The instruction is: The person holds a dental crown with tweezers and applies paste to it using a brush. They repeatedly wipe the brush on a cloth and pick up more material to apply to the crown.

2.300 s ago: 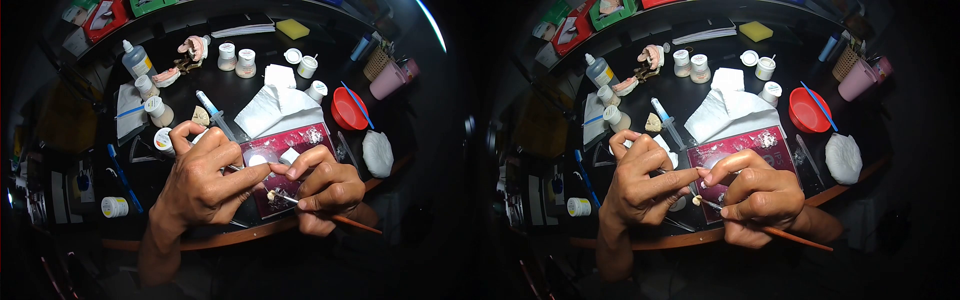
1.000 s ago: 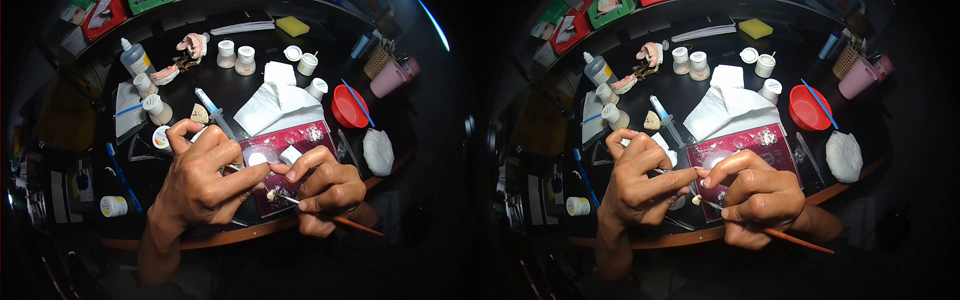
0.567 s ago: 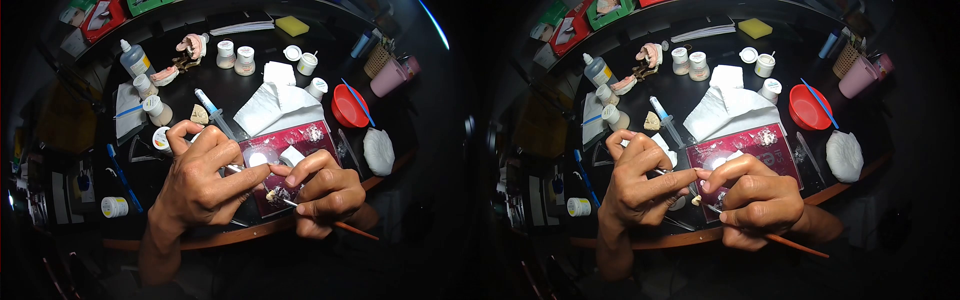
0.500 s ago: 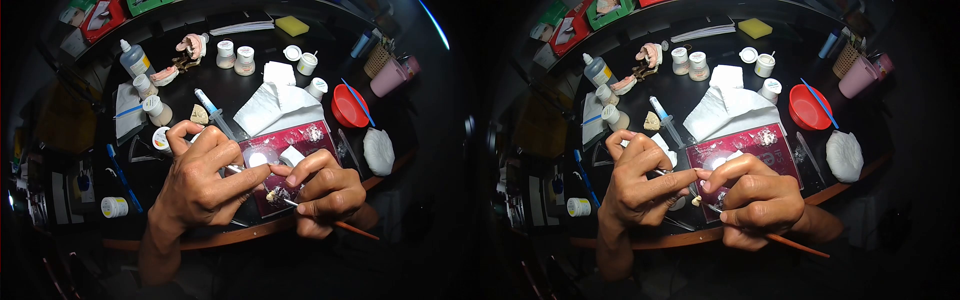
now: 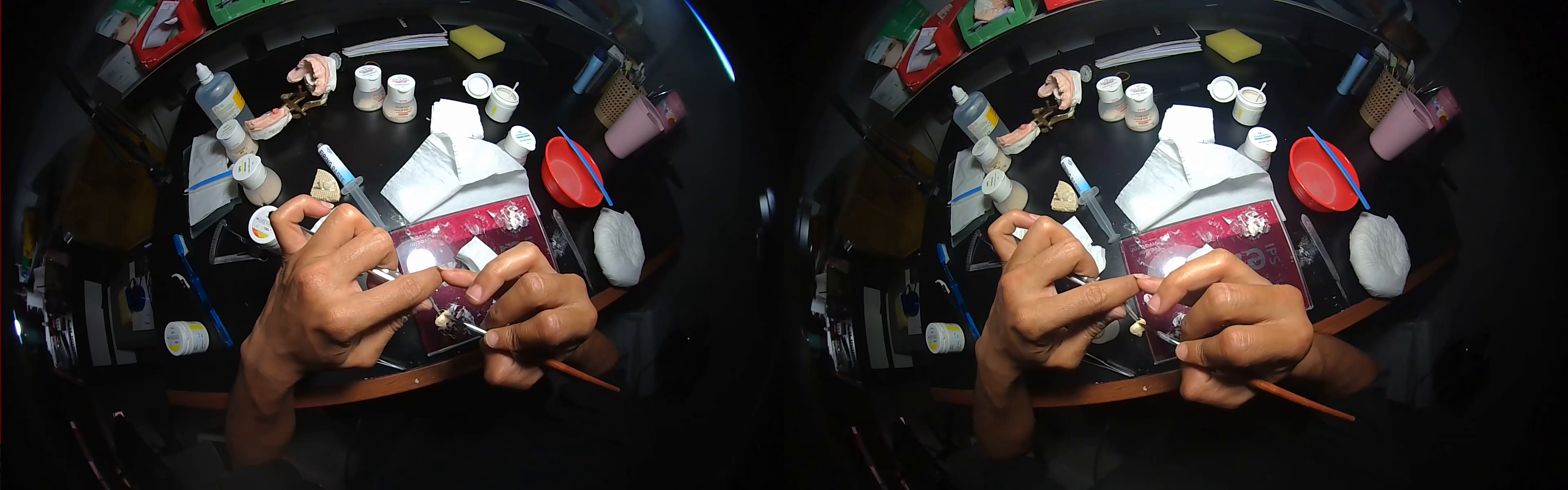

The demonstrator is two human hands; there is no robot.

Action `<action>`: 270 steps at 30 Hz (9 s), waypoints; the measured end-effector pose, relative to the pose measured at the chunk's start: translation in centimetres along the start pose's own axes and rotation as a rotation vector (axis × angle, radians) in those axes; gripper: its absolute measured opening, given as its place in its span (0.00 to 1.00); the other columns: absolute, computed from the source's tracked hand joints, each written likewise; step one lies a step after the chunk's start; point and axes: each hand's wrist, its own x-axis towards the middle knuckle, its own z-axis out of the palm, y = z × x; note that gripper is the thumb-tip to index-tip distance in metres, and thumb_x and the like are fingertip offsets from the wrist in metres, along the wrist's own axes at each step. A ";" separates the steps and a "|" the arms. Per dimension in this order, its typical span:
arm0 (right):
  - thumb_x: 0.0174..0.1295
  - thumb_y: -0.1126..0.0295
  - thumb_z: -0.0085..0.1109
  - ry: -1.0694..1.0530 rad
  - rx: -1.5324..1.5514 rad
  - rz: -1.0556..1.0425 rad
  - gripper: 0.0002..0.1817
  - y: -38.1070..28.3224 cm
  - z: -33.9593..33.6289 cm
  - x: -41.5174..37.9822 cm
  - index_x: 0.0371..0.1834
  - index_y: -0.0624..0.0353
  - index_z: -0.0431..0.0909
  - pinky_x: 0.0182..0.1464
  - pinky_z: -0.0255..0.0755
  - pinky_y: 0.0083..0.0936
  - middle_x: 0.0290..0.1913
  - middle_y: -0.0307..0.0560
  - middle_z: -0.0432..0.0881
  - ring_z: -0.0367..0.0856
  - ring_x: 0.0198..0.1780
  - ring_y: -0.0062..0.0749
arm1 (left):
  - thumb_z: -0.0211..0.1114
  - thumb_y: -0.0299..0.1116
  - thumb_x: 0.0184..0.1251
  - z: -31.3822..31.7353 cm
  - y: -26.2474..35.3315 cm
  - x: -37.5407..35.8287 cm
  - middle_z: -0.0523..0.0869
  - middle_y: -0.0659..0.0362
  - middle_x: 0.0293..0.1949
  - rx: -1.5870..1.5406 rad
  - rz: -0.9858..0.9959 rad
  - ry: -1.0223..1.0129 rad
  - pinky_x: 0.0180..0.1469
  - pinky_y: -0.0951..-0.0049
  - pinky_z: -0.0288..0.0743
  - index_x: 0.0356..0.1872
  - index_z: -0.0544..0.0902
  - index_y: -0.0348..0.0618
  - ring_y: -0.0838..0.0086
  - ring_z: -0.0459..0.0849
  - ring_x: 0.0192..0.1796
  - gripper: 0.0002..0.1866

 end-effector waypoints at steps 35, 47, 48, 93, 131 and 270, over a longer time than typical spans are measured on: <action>0.46 0.89 0.69 0.041 0.042 0.045 0.13 0.3 0.0 -0.4 0.32 0.61 0.82 0.56 0.85 0.48 0.32 0.45 0.80 0.88 0.50 0.48 | 0.80 0.37 0.59 0.0 -0.3 0.0 0.72 0.73 0.23 -0.089 -0.027 -0.064 0.58 0.57 0.53 0.54 0.98 0.64 0.75 0.71 0.34 0.19; 0.43 0.88 0.70 0.069 0.055 0.021 0.13 0.3 0.2 -0.3 0.30 0.61 0.83 0.51 0.86 0.40 0.31 0.44 0.81 0.90 0.49 0.50 | 0.80 0.37 0.60 0.1 -0.4 -0.1 0.72 0.72 0.24 -0.101 -0.028 -0.059 0.57 0.57 0.53 0.52 0.98 0.63 0.75 0.71 0.34 0.18; 0.43 0.88 0.70 0.070 0.055 0.019 0.13 0.4 0.2 -0.3 0.30 0.61 0.83 0.51 0.86 0.40 0.31 0.44 0.81 0.90 0.49 0.51 | 0.80 0.37 0.60 0.2 -0.4 -0.1 0.72 0.72 0.24 -0.101 -0.028 -0.057 0.57 0.57 0.53 0.52 0.98 0.62 0.75 0.71 0.34 0.18; 0.48 0.88 0.70 0.057 -0.022 -0.044 0.13 0.1 0.5 -0.2 0.36 0.63 0.83 0.61 0.91 0.60 0.34 0.46 0.81 0.87 0.52 0.49 | 0.79 0.42 0.68 0.0 0.0 -0.1 0.77 0.69 0.23 -0.021 -0.058 -0.045 0.47 0.61 0.60 0.50 0.97 0.60 0.74 0.71 0.29 0.12; 0.47 0.88 0.68 0.026 -0.059 -0.019 0.10 -0.5 0.7 -0.3 0.30 0.64 0.81 0.66 0.88 0.66 0.34 0.47 0.79 0.87 0.53 0.50 | 0.81 0.41 0.59 0.3 0.1 -0.1 0.75 0.70 0.26 0.071 -0.011 -0.007 0.50 0.59 0.56 0.51 0.97 0.58 0.72 0.71 0.33 0.17; 0.83 0.73 0.55 0.410 -0.628 0.534 0.11 -5.0 -10.8 -9.5 0.54 0.70 0.86 0.54 0.73 0.22 0.42 0.46 0.87 0.85 0.44 0.24 | 0.79 0.29 0.71 0.3 0.8 0.0 0.93 0.54 0.31 -0.313 -0.671 0.348 0.33 0.76 0.73 0.50 0.95 0.36 0.80 0.82 0.30 0.11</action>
